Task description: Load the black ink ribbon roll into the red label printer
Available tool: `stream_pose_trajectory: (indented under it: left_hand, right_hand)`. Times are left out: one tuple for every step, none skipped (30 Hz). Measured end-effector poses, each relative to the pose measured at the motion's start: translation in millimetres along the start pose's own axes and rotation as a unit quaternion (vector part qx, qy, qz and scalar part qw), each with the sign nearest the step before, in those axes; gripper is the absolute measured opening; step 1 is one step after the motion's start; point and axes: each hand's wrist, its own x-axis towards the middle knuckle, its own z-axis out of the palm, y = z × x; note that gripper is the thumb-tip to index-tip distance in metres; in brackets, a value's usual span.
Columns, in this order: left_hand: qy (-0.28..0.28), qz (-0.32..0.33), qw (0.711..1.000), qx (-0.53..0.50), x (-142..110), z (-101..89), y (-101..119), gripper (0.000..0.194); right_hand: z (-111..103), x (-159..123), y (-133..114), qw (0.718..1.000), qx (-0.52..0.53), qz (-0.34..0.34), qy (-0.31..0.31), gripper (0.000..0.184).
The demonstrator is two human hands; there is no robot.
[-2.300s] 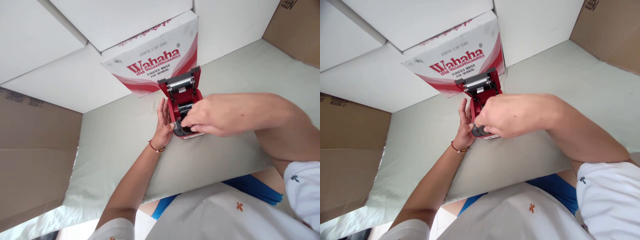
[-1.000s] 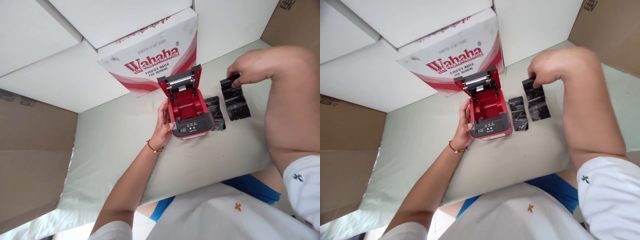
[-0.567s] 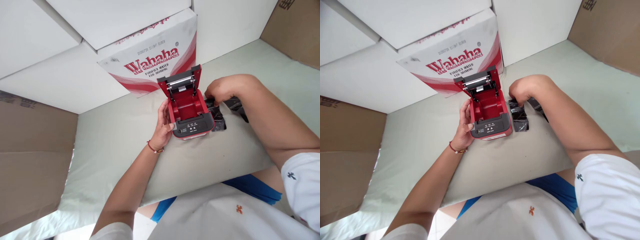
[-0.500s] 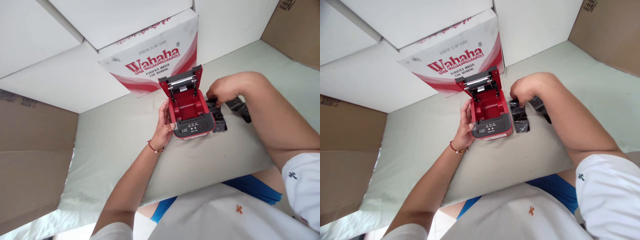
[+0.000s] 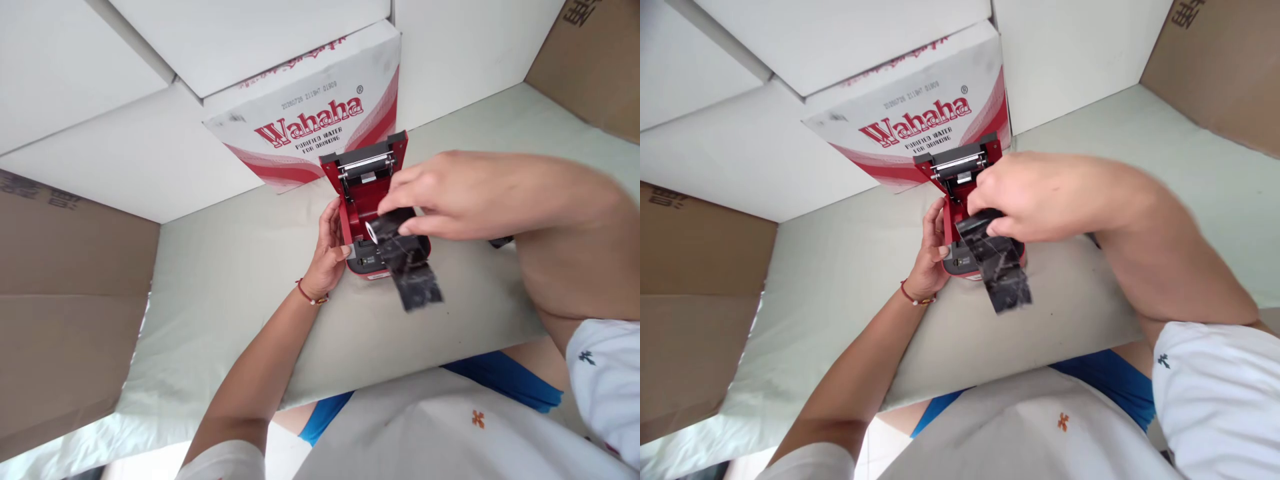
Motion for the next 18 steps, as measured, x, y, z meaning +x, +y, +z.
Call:
stream_pose_trajectory:
  left_hand:
    - [0.001,0.0,1.0,0.002,0,-0.2,0,0.096]
    - [0.001,0.001,1.0,0.005,0,-0.6,0,0.097]
    - [0.001,0.003,1.0,0.008,-1,-1.1,-1,0.097]
    - [0.002,0.006,1.0,0.011,-1,-1.7,-1,0.097]
    - [0.001,0.007,1.0,0.014,-1,-2.1,-2,0.097]
    - [0.0,0.01,1.0,0.017,0,-2.4,-2,0.098]
    - [-0.003,0.012,1.0,0.018,0,-2.4,-3,0.098]
    - [-0.005,0.014,1.0,0.019,1,-2.1,-4,0.098]
    - [-0.008,0.016,1.0,0.02,1,-1.3,-4,0.098]
    - [-0.009,0.018,1.0,0.021,2,0.1,-4,0.098]
    - [-0.006,0.022,0.999,0.025,1,2.0,-3,0.097]
    - [0.004,0.031,0.999,0.038,1,4.4,-2,0.093]
    - [0.02,0.049,0.997,0.065,-1,7.2,0,0.086]
    - [0.043,0.074,0.991,0.102,-3,10.3,3,0.079]
    - [0.071,0.111,0.979,0.156,-7,13.6,7,0.069]
    - [0.098,0.151,0.959,0.218,-11,16.7,10,0.06]
    - [0.116,0.187,0.939,0.265,-15,19.7,14,0.056]
    - [0.115,0.214,0.921,0.304,-19,22.3,17,0.055]
  right_hand:
    - [8,9,-7,1.0,-0.015,0.021,-0.002,0.025]
    - [16,17,-14,0.998,-0.028,0.049,0.0,0.026]
    - [24,24,-18,0.996,-0.038,0.081,0.012,0.028]
    - [31,30,-21,0.993,-0.05,0.104,0.029,0.028]
    - [37,35,-22,0.99,-0.06,0.12,0.041,0.029]
    - [42,39,-23,0.988,-0.066,0.13,0.048,0.029]
    - [46,43,-22,0.986,-0.072,0.139,0.052,0.028]
    - [48,46,-20,0.985,-0.077,0.146,0.052,0.027]
    - [50,49,-19,0.984,-0.083,0.151,0.049,0.026]
    - [50,51,-17,0.983,-0.088,0.155,0.046,0.026]
    - [51,53,-16,0.982,-0.092,0.161,0.045,0.027]
    - [50,55,-14,0.98,-0.095,0.169,0.042,0.029]
    - [50,57,-13,0.978,-0.096,0.18,0.04,0.031]
    - [50,58,-13,0.977,-0.094,0.19,0.039,0.033]
    - [51,60,-12,0.975,-0.092,0.197,0.041,0.034]
    - [51,61,-12,0.975,-0.089,0.2,0.044,0.034]
    - [52,61,-11,0.975,-0.086,0.198,0.049,0.033]
    - [53,62,-11,0.976,-0.082,0.192,0.055,0.032]
